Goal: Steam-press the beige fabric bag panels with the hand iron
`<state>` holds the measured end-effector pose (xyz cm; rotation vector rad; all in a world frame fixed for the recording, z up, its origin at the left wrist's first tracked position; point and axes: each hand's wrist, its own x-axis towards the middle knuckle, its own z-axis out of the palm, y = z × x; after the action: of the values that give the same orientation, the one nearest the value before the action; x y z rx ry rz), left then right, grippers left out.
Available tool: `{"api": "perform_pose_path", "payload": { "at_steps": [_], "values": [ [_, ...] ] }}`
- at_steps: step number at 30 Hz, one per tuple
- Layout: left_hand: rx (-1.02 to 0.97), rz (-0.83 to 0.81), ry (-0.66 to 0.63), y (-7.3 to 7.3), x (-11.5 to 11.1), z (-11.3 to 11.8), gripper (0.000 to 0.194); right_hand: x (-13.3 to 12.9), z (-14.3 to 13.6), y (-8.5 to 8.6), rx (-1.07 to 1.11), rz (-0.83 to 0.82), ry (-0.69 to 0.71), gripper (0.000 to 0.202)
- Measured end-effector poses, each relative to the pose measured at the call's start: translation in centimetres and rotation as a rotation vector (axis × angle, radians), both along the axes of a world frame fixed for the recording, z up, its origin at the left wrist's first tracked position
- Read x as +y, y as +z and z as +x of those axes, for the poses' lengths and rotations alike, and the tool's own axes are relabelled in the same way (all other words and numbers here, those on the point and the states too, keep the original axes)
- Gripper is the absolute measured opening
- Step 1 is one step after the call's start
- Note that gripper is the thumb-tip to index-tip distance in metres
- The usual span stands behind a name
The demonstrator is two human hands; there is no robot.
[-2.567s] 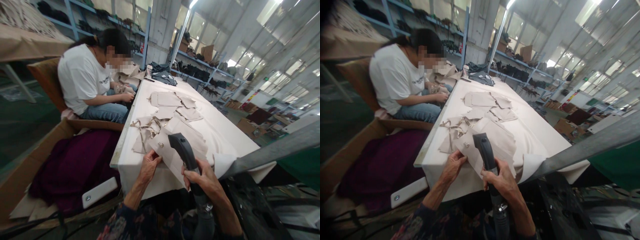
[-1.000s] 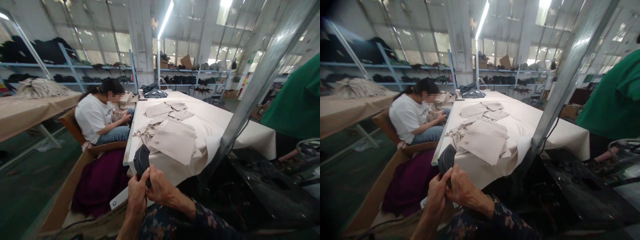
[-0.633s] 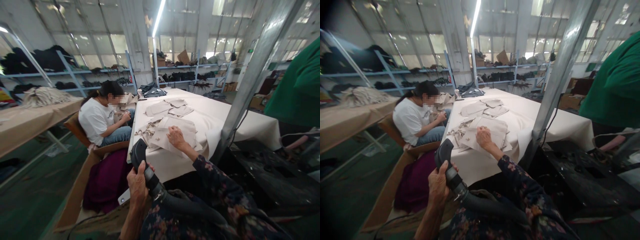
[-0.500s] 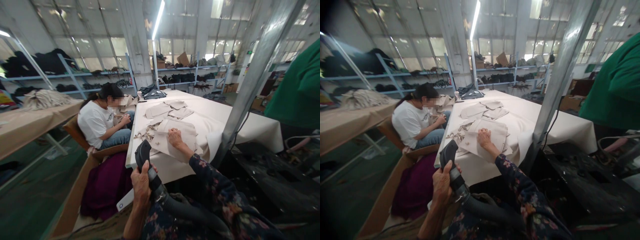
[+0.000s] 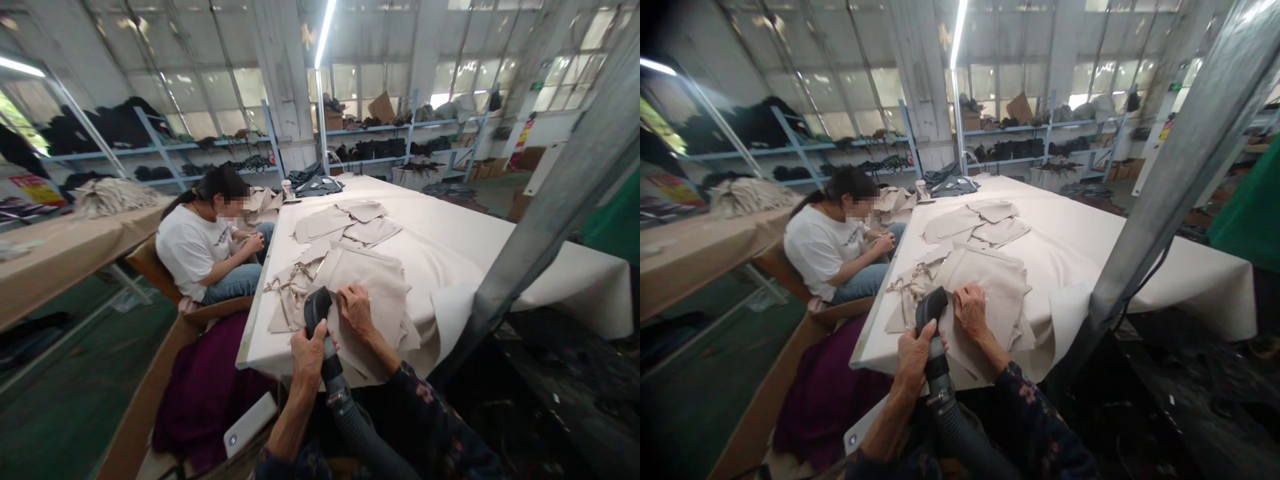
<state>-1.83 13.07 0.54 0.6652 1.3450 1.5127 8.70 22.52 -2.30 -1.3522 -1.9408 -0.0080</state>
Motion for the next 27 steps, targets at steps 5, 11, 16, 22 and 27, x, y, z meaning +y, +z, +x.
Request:
{"api": "perform_pose_path", "payload": {
  "at_steps": [5, 11, 16, 22, 27],
  "values": [
    [0.045, -0.009, 0.082, -0.5, 2.2, 0.0, 0.032, -0.1, 0.0, -0.9, 0.051, 0.073, 0.002, 0.024],
    [0.118, -0.012, 0.231, 0.2, 2.8, -1.4, 0.035, -0.5, 0.4, -1.3, 0.033, 0.054, 0.069, 0.009],
    [0.139, -0.062, 0.313, 0.3, 0.3, -2.3, 0.037, -0.6, 0.5, -1.1, -0.080, 0.034, 0.134, 0.008],
    [0.136, -0.066, 0.310, 0.5, -1.7, -2.6, 0.039, -1.0, 2.2, 1.1, -0.286, -0.081, 0.112, 0.025],
    [0.104, -0.051, 0.263, 0.8, -2.4, -2.6, 0.039, -1.8, 3.4, 2.6, -0.503, -0.283, 0.153, 0.010]
  ]
}}
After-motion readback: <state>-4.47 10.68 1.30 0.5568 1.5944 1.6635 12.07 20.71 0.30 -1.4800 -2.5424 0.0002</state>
